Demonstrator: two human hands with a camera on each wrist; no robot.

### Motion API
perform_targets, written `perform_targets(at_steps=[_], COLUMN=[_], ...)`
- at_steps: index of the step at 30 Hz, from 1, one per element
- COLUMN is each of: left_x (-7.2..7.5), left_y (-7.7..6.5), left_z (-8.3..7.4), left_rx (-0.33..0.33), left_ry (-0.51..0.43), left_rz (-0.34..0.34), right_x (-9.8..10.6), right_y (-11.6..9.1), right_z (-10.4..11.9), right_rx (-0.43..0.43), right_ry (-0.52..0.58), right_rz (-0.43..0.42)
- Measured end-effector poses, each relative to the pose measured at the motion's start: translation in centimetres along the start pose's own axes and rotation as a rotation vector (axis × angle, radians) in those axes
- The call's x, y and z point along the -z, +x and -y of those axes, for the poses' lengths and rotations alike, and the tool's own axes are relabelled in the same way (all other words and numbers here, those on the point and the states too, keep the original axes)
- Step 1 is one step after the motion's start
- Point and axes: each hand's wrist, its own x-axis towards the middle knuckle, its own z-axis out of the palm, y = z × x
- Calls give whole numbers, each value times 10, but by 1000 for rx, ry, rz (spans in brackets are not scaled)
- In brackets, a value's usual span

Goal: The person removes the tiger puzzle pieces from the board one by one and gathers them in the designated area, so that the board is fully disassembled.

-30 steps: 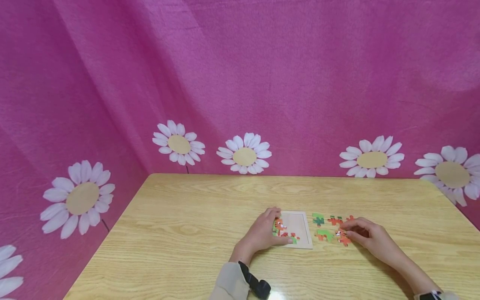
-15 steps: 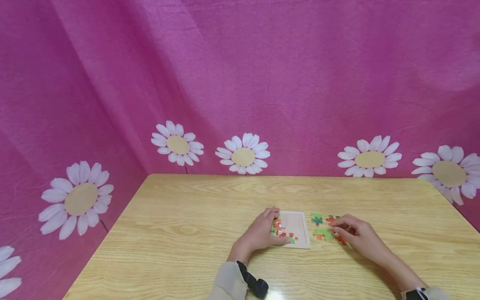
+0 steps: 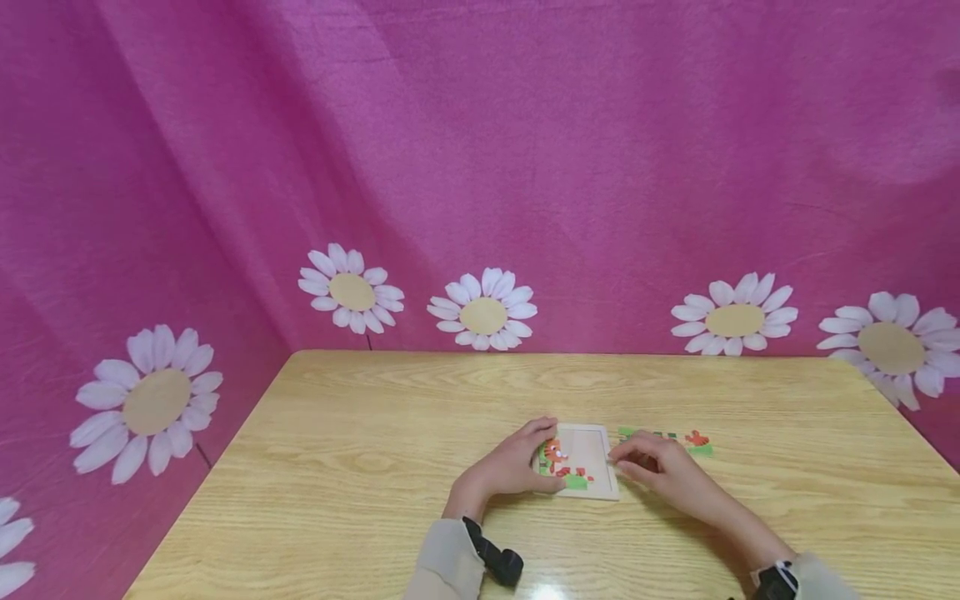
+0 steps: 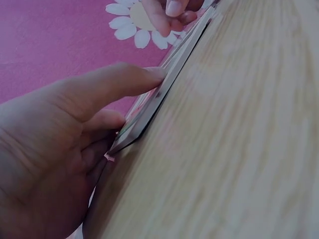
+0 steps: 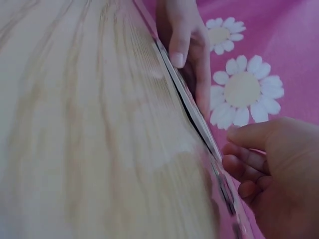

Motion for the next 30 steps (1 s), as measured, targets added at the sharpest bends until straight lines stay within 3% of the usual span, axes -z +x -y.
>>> perform_targets(at_steps=[9,16,30], left_x=[1,0,0], left_y=[-1,0,0], left_z=[2,3,4], left_rx=[-29,-56,-53], left_ry=[23,59,67], left_rz=[-26,-52,-59], right_x=[-15,-24,-28], right_y=[16,22,29], right_z=[13,15,19], right_rx=[-31,34,36], right_ry=[-27,-31,-6], right_rz=[102,162,225])
